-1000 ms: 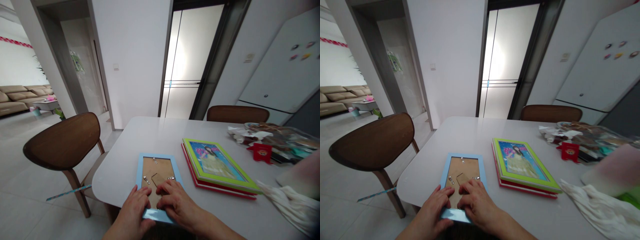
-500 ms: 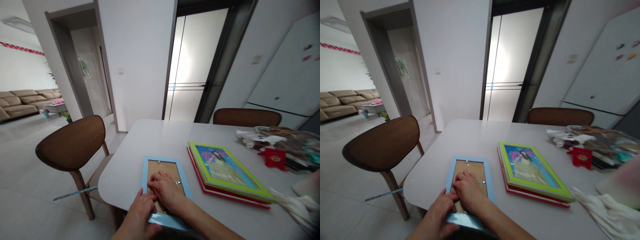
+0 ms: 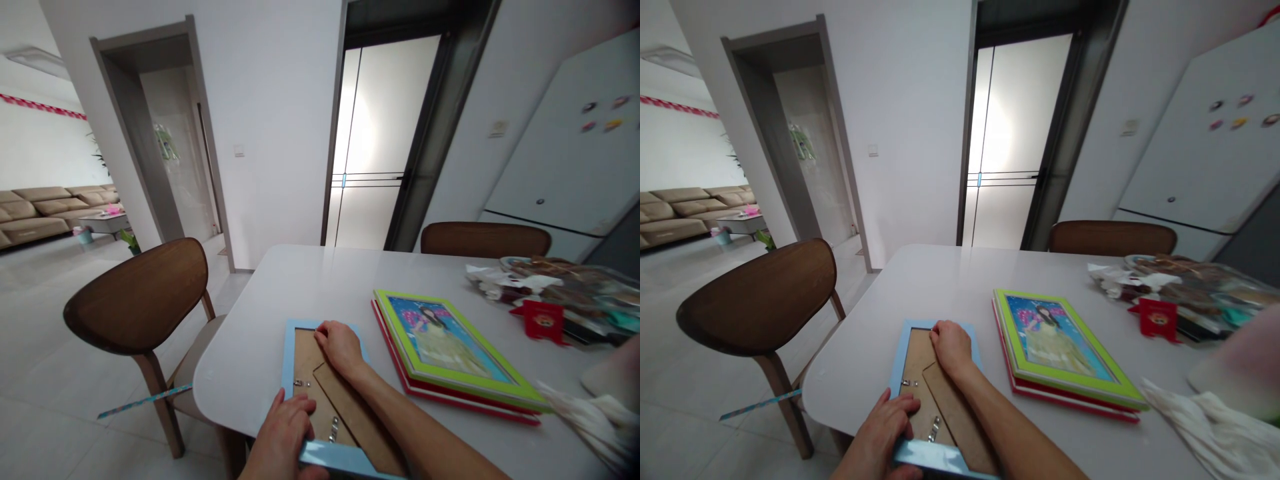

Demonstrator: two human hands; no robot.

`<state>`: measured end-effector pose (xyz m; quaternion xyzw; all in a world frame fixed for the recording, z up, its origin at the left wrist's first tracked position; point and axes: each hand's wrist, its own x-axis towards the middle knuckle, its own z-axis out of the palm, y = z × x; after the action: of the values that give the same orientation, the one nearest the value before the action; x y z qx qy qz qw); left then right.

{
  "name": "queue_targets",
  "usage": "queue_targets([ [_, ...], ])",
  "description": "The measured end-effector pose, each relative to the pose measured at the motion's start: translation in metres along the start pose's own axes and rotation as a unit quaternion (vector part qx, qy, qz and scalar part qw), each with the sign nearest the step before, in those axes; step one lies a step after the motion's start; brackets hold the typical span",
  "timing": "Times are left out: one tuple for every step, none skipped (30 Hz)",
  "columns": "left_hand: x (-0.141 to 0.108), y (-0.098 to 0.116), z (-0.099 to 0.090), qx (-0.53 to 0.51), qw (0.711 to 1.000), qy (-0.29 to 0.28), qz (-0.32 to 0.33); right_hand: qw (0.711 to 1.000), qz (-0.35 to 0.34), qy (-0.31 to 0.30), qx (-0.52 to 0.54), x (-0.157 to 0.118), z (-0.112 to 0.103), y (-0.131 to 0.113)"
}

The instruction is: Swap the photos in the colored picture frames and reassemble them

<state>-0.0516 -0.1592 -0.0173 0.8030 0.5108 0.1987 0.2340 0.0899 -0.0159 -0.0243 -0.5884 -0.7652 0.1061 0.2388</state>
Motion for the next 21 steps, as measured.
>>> queue_targets([
  [0.0, 0.0, 0.0, 0.0, 1.0, -0.001, -0.005, 1.0, 0.002, 0.001, 0.001, 0.0, 0.003, 0.0],
  [0.0, 0.001, 0.0, 0.001, 1.0, -0.004, -0.007, 1.0, 0.001, 0.0, 0.004, 0.0, 0.005, 0.0],
  [0.0, 0.001, 0.0, 0.002, 1.0, -0.004, -0.009, 1.0, -0.001, -0.001, 0.008, -0.001, 0.007, 0.0],
  [0.001, 0.002, -0.001, 0.005, 1.0, -0.005, -0.008, 1.0, -0.001, 0.0, 0.014, -0.001, 0.009, 0.0],
  [0.001, 0.003, 0.0, 0.007, 1.0, -0.003, -0.007, 1.0, 0.002, 0.001, 0.02, -0.001, 0.01, 0.0],
  [0.001, 0.003, 0.0, 0.011, 1.0, 0.0, -0.005, 1.0, 0.008, 0.005, 0.027, -0.001, 0.011, 0.0],
  [0.001, 0.002, 0.002, 0.015, 1.0, 0.003, -0.005, 0.999, 0.015, 0.01, 0.035, 0.0, 0.012, -0.001],
  [0.001, 0.001, 0.004, 0.02, 1.0, 0.006, -0.004, 0.999, 0.021, 0.015, 0.045, 0.002, 0.012, -0.002],
  [0.001, -0.001, 0.007, 0.025, 1.0, 0.013, -0.003, 0.998, 0.025, 0.019, 0.058, 0.004, 0.012, -0.002],
  [0.001, -0.003, 0.011, 0.029, 0.999, 0.02, 0.005, 0.997, 0.027, 0.021, 0.074, 0.006, 0.01, -0.003],
  [0.001, -0.007, 0.015, 0.034, 0.999, 0.03, 0.017, 0.995, 0.025, 0.023, 0.093, 0.007, 0.006, -0.003],
  [0.0, -0.011, 0.018, 0.04, 0.998, 0.044, 0.031, 0.993, 0.022, 0.026, 0.113, 0.007, 0.0, -0.001],
  [0.0, -0.016, 0.02, 0.046, 0.996, 0.062, 0.045, 0.99, 0.016, 0.029, 0.136, 0.005, -0.008, 0.001],
  [-0.001, -0.02, 0.021, 0.051, 0.994, 0.081, 0.057, 0.987, 0.01, 0.034, 0.158, 0.002, -0.016, 0.006],
  [-0.002, -0.023, 0.021, 0.052, 0.992, 0.099, 0.063, 0.983, 0.004, 0.04, 0.179, -0.003, -0.026, 0.012],
  [-0.003, -0.025, 0.019, 0.048, 0.99, 0.112, 0.067, 0.98, -0.001, 0.047, 0.194, -0.009, -0.036, 0.019],
  [-0.003, -0.025, 0.015, 0.036, 0.99, 0.122, 0.067, 0.975, 0.001, 0.059, 0.213, -0.017, -0.045, 0.026],
  [-0.003, -0.023, 0.01, 0.016, 0.989, 0.132, 0.064, 0.967, 0.018, 0.075, 0.243, -0.027, -0.052, 0.033],
  [-0.001, -0.019, 0.006, -0.017, 0.987, 0.146, 0.058, 0.951, 0.046, 0.09, 0.291, -0.038, -0.056, 0.038],
  [0.002, -0.012, 0.001, -0.062, 0.983, 0.162, 0.052, 0.928, 0.08, 0.097, 0.351, -0.05, -0.058, 0.041],
  [0.006, -0.004, -0.002, -0.115, 0.976, 0.177, 0.048, 0.895, 0.113, 0.096, 0.422, -0.062, -0.057, 0.04],
])
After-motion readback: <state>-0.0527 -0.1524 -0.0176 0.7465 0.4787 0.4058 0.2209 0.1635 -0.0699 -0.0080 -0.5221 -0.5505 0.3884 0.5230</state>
